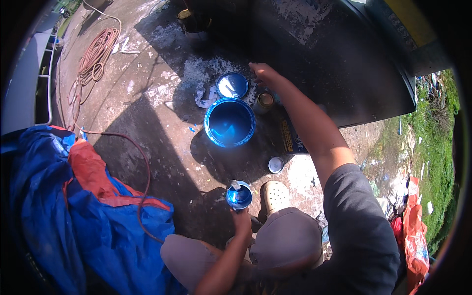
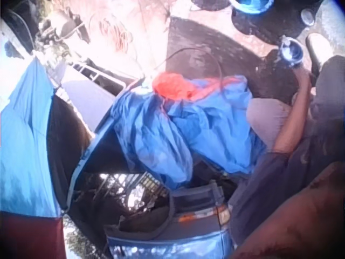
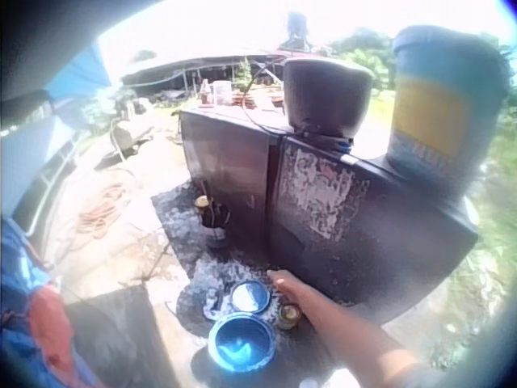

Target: The person sits on the ground and mixes blue paint in a small metal cup using a stick. They retrieve a small paint can from a drawer, open it, and pour some of its contents into the cup. They then pour more blue paint from a larger bucket into the cup and continue stirring.

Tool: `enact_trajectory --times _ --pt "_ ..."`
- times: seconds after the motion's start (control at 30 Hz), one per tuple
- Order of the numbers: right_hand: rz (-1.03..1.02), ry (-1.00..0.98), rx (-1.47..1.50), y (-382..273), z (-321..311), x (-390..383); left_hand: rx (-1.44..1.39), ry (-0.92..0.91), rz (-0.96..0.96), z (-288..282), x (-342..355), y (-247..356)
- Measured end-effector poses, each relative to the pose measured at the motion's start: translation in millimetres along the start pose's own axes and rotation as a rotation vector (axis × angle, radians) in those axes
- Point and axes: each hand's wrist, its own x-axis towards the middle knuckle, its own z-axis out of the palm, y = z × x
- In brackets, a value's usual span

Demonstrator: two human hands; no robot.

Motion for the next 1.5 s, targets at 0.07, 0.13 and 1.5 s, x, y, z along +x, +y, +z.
enact_trajectory --times 0.07,0.13,1.5 --pt "0.102 0.022 -0.003 16.6 0.5 47.2 -0.08 -0.004 -0.029 -10.9 -5.2 11.2" --pt "0.175 0.034 0.002 26.7 6.5 81.3 -0.12 0.031 -0.05 -23.6 -3.7 17.8" --pt "-0.841 0.121 -0.641 -64.3 51.0 -79.5 -0.464 0.06 -0.065 -67.6 -2.9 133.8"
